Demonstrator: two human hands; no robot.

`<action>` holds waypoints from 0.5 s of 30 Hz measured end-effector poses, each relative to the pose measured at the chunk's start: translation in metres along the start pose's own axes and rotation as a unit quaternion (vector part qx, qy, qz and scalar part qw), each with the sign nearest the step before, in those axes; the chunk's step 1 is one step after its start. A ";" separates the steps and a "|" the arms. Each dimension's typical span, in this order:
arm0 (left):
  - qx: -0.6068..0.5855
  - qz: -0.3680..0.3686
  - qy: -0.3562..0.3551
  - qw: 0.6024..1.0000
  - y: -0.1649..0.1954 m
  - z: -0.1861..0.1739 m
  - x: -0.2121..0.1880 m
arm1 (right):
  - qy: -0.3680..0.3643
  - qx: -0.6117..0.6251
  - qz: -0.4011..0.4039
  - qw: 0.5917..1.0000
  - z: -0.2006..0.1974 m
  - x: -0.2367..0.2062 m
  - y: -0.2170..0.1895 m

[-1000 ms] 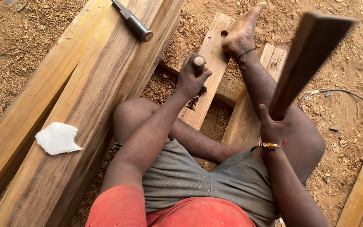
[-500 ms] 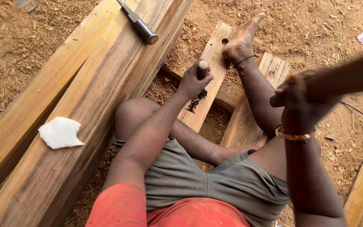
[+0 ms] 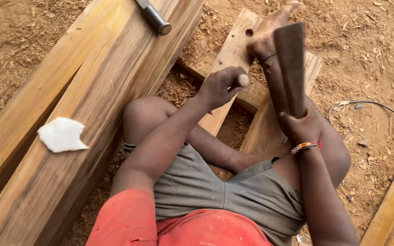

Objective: The person uses a mallet and a chisel to carve a rectangular hole in a wooden beam while sitting on the ground, removing wood chips from the hole by hand.

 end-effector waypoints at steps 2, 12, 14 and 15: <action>0.075 0.069 0.006 0.995 0.014 -0.002 0.010 | 0.004 0.111 0.104 0.988 -0.002 0.013 0.019; -0.035 -0.023 -0.057 0.997 -0.036 0.002 0.019 | -0.068 0.384 0.372 0.842 0.058 0.020 0.085; -0.024 -0.018 -0.074 0.997 -0.039 -0.001 0.014 | -0.138 0.428 0.385 0.806 0.084 0.021 0.078; 0.011 0.002 -0.073 0.997 -0.036 -0.004 0.015 | -0.125 0.411 0.376 0.821 0.085 0.024 0.079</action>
Point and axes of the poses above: each hand's wrist, its own x-axis towards the middle knuckle, its own z-axis out of the palm, y = z × x, the point moved 8 cm from there along x, towards the middle knuckle, and after that the axes turned 2 degrees about -z, right-handed, at the moved point
